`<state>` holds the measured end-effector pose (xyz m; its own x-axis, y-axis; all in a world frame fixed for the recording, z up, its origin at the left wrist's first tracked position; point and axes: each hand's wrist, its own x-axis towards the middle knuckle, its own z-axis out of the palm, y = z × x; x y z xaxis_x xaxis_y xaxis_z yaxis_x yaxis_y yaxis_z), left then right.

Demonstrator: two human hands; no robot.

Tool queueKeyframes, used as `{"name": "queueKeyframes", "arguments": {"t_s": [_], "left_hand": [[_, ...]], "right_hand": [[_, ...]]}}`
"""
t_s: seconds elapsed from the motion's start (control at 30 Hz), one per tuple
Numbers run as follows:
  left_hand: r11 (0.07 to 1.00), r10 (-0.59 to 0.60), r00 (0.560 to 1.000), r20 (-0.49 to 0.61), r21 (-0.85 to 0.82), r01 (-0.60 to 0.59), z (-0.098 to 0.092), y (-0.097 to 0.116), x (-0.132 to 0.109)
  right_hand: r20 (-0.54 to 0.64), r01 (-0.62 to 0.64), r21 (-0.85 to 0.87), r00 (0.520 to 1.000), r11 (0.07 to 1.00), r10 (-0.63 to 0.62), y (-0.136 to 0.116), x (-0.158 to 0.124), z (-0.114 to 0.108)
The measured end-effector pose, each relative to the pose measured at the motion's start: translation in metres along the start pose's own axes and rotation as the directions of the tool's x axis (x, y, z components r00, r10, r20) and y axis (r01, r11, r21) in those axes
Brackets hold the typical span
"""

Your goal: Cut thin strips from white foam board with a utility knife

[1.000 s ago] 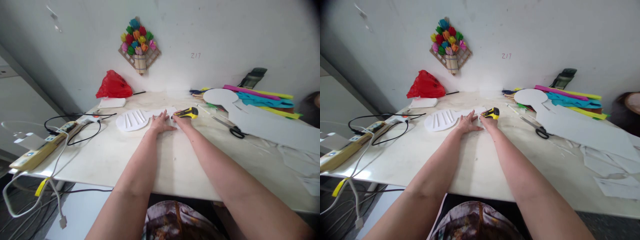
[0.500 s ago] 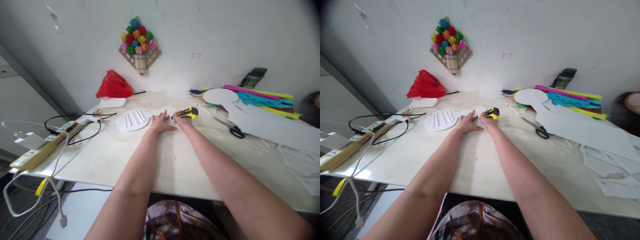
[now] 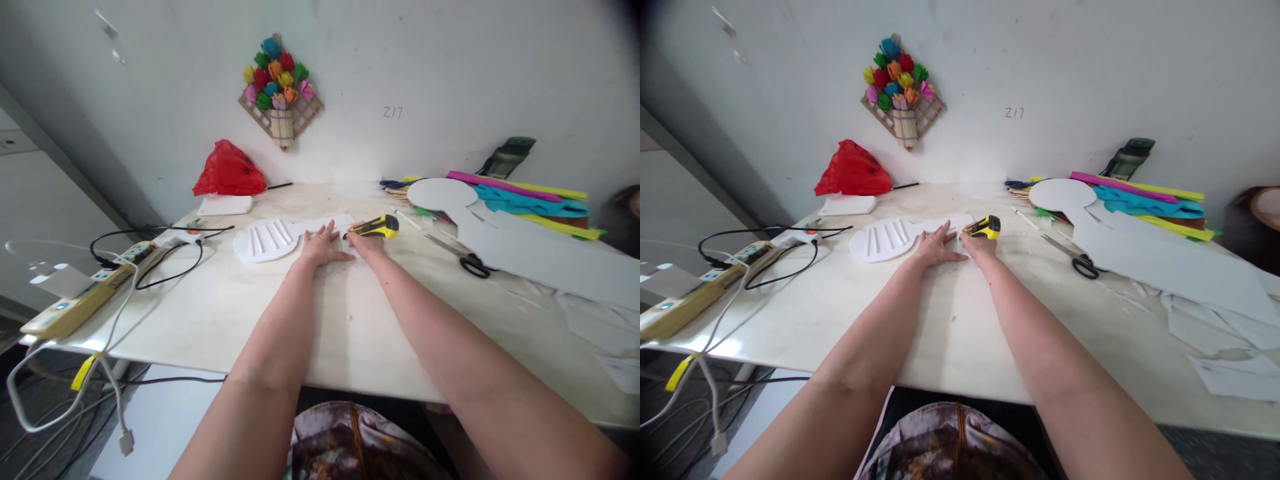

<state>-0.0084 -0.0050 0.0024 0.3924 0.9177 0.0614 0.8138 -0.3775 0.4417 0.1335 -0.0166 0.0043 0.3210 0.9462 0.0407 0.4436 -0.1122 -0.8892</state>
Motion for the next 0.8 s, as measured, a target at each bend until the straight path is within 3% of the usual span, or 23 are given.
{"name": "queueKeyframes", "arguments": {"t_s": [0.8], "left_hand": [[1.0, 0.01, 1.0, -0.02, -0.021, -0.01, 0.0005, 0.0002, -0.0012]], "right_hand": [[-0.022, 0.036, 0.0, 0.999, 0.999, -0.036, 0.0056, 0.0017, 0.0024]]}}
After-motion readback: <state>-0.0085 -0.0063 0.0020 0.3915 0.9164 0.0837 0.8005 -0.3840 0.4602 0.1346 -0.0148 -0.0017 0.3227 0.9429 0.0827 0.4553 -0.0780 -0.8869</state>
